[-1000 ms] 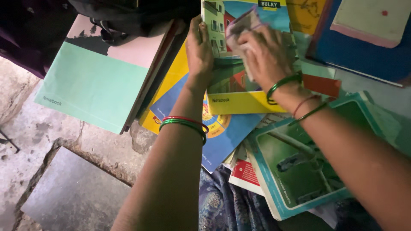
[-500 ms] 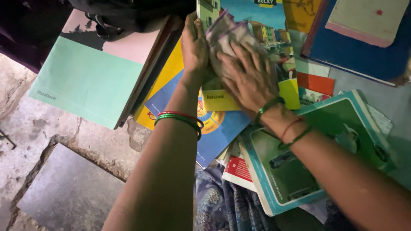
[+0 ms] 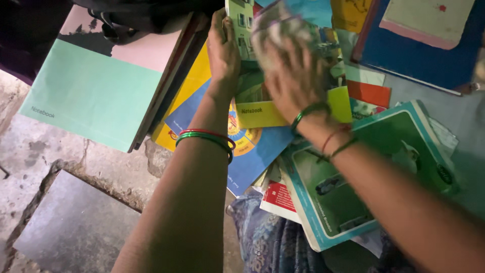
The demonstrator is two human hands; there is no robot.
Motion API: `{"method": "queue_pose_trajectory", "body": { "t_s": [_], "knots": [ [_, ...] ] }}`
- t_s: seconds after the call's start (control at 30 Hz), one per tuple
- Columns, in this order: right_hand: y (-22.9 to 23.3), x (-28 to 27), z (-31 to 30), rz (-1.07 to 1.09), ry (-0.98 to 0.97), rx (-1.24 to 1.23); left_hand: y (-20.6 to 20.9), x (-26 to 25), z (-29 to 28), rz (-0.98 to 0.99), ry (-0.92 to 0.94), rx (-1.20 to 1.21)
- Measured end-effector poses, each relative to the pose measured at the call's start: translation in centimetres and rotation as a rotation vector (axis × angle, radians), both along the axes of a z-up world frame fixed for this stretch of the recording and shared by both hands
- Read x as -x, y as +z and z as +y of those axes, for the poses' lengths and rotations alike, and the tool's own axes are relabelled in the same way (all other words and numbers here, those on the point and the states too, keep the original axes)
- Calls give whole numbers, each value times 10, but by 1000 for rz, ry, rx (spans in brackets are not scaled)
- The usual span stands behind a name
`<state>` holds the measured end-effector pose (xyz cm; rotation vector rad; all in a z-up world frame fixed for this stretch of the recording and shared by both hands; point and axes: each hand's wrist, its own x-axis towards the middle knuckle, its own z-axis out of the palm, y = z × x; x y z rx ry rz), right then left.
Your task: The person wipes the covers of several notebooks and books with a cloth on a cluttered desk. They handle each item one at a time, wiping both front and back covers, then place them in a neat stack.
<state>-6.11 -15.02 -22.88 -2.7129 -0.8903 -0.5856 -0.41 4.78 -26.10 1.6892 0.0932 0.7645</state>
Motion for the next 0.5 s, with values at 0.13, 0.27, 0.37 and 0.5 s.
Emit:
{"method": "queue_pose_trajectory", "body": {
  "t_s": [0.13, 0.27, 0.37, 0.5],
  "knots": [
    [4, 11, 1, -27, 132, -1, 2, -1, -2, -28, -21, -4],
    [16, -9, -25, 100, -12, 64, 6, 1, -5, -10, 41, -16],
    [20, -24, -42, 91, -50, -19, 7, 1, -5, 16, 23, 32],
    [18, -10, -31, -11, -55, 26, 2, -4, -3, 7, -5, 24]
  ]
}}
